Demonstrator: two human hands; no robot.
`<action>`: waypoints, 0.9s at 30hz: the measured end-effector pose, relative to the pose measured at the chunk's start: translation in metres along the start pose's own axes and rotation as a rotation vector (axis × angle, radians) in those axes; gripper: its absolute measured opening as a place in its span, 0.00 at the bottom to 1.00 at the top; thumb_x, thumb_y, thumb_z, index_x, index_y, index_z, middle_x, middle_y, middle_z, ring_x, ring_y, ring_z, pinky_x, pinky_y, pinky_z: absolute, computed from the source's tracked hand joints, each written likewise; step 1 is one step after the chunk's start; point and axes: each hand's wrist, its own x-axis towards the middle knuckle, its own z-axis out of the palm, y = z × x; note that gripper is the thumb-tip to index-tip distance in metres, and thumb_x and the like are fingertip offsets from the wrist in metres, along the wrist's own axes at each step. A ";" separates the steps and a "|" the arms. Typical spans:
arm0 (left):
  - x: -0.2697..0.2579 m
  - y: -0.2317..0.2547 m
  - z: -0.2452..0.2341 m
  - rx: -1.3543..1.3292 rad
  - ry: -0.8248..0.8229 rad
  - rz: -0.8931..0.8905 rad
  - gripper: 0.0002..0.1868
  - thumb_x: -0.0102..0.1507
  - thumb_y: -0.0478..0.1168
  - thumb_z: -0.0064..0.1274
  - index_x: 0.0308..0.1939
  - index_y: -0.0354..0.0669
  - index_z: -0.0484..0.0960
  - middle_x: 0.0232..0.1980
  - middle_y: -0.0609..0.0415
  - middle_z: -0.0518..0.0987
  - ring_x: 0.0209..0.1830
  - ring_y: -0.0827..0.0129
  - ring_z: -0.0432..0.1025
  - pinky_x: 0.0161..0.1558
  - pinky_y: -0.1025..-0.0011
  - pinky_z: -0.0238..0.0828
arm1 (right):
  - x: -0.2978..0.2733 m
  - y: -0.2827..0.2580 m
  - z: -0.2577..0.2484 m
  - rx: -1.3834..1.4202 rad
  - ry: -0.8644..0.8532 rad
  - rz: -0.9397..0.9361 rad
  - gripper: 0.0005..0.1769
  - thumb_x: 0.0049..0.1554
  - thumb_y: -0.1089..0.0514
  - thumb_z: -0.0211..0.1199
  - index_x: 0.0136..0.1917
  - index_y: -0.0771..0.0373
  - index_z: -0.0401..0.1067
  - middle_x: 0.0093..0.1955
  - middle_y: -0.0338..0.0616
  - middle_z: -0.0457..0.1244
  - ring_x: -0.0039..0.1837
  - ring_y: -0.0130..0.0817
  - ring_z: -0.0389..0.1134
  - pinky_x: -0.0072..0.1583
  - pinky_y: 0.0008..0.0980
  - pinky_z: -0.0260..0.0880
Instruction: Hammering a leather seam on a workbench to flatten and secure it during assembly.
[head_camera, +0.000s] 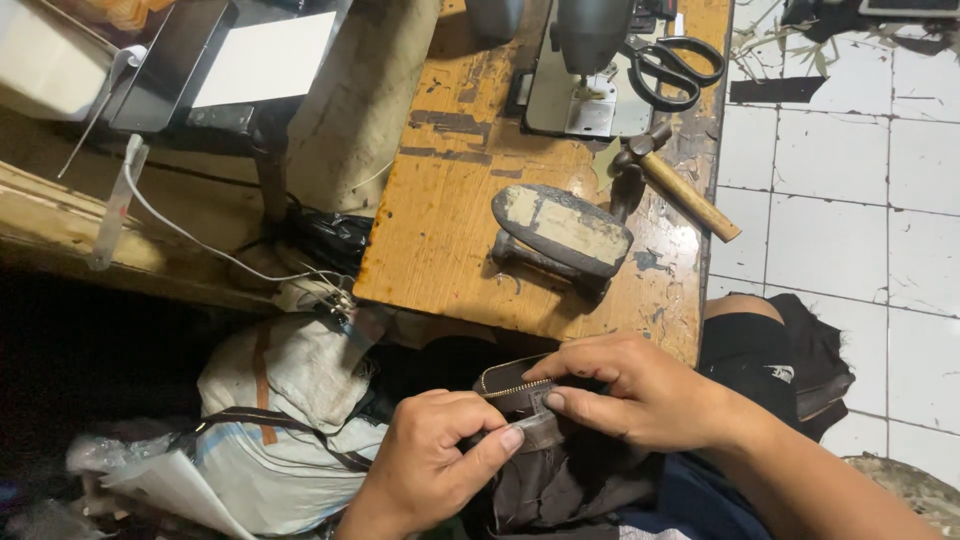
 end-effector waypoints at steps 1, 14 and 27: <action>-0.001 0.000 0.000 -0.011 -0.025 -0.018 0.12 0.66 0.45 0.55 0.29 0.46 0.82 0.26 0.60 0.80 0.23 0.70 0.73 0.31 0.71 0.68 | 0.000 0.001 0.000 0.004 -0.007 -0.001 0.16 0.62 0.52 0.57 0.57 0.62 0.76 0.51 0.41 0.74 0.50 0.31 0.76 0.52 0.28 0.73; -0.015 -0.018 0.008 -0.393 -0.068 -0.583 0.08 0.55 0.37 0.69 0.36 0.45 0.87 0.27 0.66 0.78 0.25 0.83 0.66 0.29 0.80 0.65 | 0.010 -0.014 0.013 -0.525 0.249 -0.570 0.11 0.62 0.56 0.59 0.53 0.66 0.73 0.49 0.53 0.67 0.47 0.49 0.69 0.54 0.47 0.67; -0.008 -0.001 0.009 -0.259 -0.144 -0.498 0.15 0.50 0.46 0.76 0.37 0.49 0.89 0.32 0.69 0.84 0.32 0.88 0.71 0.36 0.83 0.72 | 0.013 -0.039 0.006 -0.705 -0.041 -0.751 0.18 0.69 0.60 0.44 0.47 0.72 0.72 0.47 0.56 0.64 0.41 0.46 0.61 0.50 0.46 0.66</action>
